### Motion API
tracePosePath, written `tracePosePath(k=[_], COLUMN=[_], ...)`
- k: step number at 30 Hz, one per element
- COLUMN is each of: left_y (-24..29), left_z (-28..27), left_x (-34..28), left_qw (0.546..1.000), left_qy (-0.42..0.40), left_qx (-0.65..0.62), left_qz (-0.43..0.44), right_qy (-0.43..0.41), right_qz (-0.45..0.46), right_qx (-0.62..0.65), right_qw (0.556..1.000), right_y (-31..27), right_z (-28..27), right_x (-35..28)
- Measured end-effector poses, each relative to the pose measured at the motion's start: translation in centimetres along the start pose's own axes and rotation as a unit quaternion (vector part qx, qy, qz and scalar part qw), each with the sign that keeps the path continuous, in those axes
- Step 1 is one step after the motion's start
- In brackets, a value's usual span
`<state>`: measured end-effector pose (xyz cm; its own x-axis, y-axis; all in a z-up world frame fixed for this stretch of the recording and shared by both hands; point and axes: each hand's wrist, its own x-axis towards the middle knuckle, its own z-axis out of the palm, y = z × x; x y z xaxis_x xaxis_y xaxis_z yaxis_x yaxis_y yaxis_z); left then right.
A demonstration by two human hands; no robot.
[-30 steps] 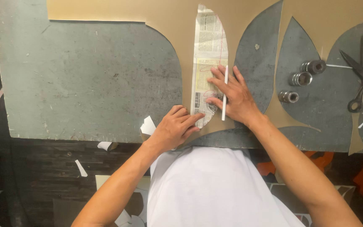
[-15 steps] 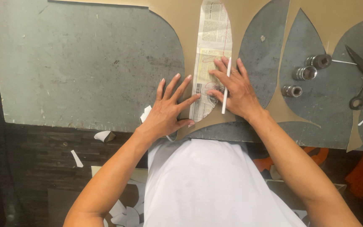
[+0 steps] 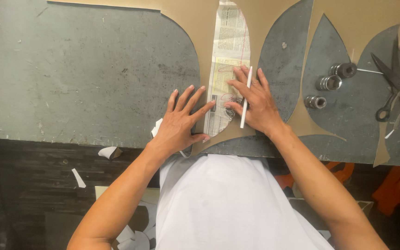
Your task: The person uses a template and metal weights to trace and cut a leaf-shaped piece from a large sheet of brown material. They then repeat the process with a newspaper template to cut a second piece from the same material.
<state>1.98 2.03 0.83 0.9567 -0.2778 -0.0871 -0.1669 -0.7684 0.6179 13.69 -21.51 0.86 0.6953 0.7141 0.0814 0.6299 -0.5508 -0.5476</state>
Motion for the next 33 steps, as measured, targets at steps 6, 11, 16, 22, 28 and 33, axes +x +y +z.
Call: tracePosePath(k=[6,11,16,22,28,33], left_y=[0.1,0.0,-0.2,-0.1,-0.2,-0.3], left_z=[0.3,0.8,0.8,0.6,0.6,0.9], left_x=[0.2,0.3,0.3,0.3,0.1,0.2], left_qw=[1.000,1.000,1.000,1.000,1.000,1.000], left_qy=[0.004,0.010,0.004,0.013,0.006,0.005], left_qx=[0.010,0.014,0.017,0.014,0.012,0.015], left_qz=[-0.010,-0.008,-0.008,-0.006,-0.008,-0.008], right_qy=[0.183,0.301,0.301,0.346,0.309,0.225], right_qz=[0.099,0.299,0.330,0.351,0.375,0.389], right_qx=[-0.041,-0.015,-0.050,-0.142,-0.131,-0.015], right_qw=[0.977,0.905,0.893,0.858,0.864,0.893], right_y=[1.9,5.4,7.3,10.6,14.6,11.9], right_z=[-3.6,-7.4,-6.0,-2.9,-6.7,-9.9], right_x=[-3.5,-6.8,-7.7,-7.1,-6.7,-5.3])
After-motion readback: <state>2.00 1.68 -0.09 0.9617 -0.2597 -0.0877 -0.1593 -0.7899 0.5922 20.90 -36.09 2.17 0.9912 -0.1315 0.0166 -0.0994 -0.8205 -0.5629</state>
